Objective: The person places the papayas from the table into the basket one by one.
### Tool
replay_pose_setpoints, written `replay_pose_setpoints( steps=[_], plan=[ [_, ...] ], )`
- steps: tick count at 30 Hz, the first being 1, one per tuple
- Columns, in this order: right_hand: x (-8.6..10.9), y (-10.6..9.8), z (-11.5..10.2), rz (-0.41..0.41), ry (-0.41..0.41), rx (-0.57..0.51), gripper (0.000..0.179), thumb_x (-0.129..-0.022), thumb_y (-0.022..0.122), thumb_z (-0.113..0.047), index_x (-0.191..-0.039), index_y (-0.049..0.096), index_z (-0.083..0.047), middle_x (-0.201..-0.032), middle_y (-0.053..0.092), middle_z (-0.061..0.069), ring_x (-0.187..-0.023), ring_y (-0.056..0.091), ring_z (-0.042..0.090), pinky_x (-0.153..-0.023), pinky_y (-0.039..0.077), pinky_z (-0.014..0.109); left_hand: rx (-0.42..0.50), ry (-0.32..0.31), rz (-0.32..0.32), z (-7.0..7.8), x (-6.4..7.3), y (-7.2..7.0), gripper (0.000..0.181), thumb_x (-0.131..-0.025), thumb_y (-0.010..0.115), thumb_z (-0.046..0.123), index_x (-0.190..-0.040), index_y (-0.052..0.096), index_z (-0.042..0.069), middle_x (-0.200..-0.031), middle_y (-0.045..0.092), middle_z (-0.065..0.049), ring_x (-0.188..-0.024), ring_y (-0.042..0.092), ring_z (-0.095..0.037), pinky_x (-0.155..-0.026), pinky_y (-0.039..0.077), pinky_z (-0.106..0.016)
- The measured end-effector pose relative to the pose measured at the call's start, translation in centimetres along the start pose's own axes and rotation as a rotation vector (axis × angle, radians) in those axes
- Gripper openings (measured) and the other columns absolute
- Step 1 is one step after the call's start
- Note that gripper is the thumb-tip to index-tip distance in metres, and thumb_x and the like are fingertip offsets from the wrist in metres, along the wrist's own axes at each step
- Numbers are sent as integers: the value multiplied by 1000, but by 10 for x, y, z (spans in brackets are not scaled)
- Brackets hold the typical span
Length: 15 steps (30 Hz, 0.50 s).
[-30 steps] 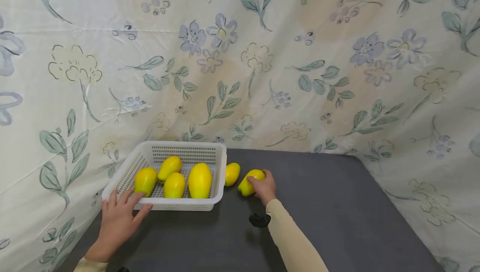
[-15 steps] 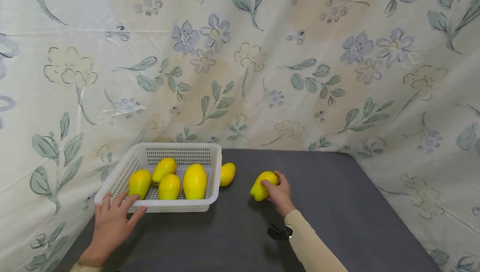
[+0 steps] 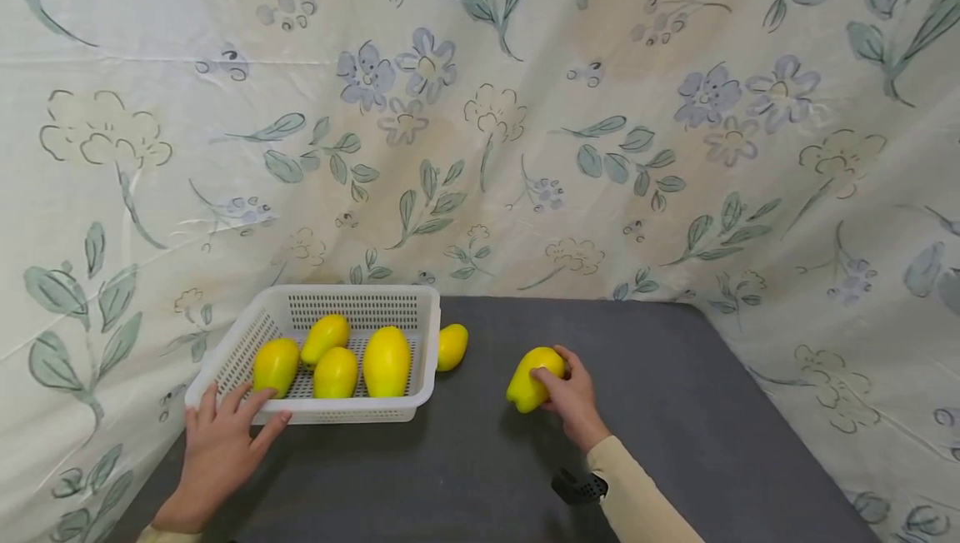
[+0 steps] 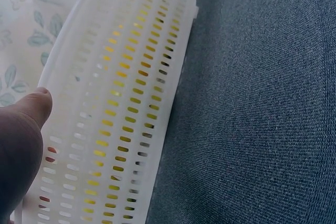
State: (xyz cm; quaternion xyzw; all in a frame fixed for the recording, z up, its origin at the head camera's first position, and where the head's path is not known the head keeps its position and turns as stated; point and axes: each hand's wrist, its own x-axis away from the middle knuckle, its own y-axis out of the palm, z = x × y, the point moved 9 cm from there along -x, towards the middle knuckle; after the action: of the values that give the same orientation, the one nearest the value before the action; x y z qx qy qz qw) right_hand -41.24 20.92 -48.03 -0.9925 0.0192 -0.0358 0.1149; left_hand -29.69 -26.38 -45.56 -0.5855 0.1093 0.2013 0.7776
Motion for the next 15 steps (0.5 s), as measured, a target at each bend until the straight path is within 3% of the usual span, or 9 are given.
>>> replay_pose_setpoints(
  steps=[9,15],
  plan=[
    [4,7,-1,-28,-5,-12,75,-99,64,-24,-160,24,-7,-150,41,30,-118,62,37,-84,63,44,3,-6,-35,0,0,2,56,-93,67,49,-128,66,5,-143,49,-35,-139,21,-65,-108,11,-84],
    [4,11,-7,-46,-27,-24,74,-100,63,-24,-160,24,-8,-152,39,29,-122,60,40,-87,62,45,1,1,-15,0,0,0,55,-93,68,47,-127,66,5,-142,49,-35,-138,22,-65,-108,11,-84]
  ],
)
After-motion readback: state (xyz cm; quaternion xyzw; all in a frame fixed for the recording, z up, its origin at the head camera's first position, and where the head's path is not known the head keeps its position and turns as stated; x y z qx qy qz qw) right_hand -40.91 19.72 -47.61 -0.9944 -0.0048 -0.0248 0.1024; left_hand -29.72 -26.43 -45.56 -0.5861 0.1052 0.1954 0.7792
